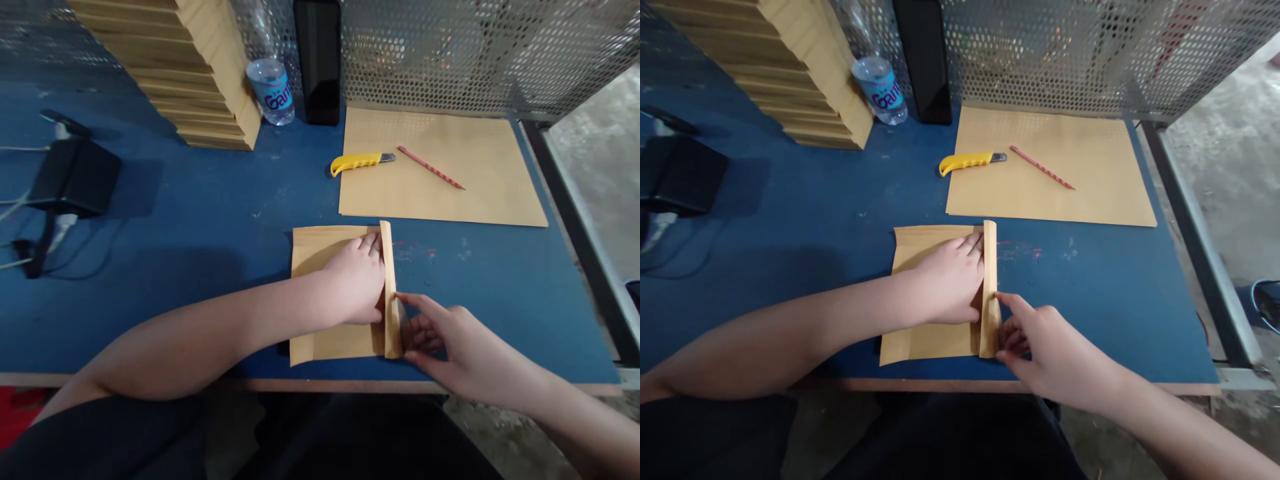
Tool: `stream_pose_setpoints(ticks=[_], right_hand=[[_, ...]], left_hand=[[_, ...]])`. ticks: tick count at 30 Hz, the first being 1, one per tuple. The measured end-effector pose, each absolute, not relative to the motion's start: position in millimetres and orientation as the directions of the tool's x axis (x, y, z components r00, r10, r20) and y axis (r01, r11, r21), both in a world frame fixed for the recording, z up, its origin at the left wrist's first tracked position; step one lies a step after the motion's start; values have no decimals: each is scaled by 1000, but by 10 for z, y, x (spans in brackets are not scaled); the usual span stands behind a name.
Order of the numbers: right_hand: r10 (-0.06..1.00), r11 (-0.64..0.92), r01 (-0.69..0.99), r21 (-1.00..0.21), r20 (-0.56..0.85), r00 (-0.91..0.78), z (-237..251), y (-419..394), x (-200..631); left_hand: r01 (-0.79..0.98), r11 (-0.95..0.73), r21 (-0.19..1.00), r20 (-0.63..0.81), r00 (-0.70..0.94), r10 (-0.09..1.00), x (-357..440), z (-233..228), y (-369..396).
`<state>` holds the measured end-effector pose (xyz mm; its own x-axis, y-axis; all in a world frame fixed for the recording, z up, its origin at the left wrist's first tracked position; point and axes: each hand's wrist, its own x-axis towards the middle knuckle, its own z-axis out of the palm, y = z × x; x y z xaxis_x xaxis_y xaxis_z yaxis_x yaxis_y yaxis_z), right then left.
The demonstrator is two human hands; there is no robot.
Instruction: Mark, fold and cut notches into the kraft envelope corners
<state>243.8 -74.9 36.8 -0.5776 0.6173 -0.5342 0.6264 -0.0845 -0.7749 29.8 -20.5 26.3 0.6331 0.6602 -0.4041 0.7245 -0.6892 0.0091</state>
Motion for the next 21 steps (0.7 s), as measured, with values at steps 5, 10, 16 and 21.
stream_pose_setpoints(ticks=[5, 10, 16, 21], right_hand=[[587, -137, 622, -771, -569, -577, 378, -890, 2476], [602, -151, 632, -760, -578, -551, 348, -913, 2480], [660, -120, 618, -777, -528, -535, 316, -713, 2430], [738, -17, 628, -778, -434, -517, 279, -403, 2361]], left_hand=[[722, -691, 14, -407, 636, 656, 295, 275, -194], [718, -696, 1, -406, 636, 656, 295, 268, -192], [717, -697, 6, -406, 638, 654, 296, 244, -181], [727, -686, 6, -416, 626, 660, 307, 256, -176]])
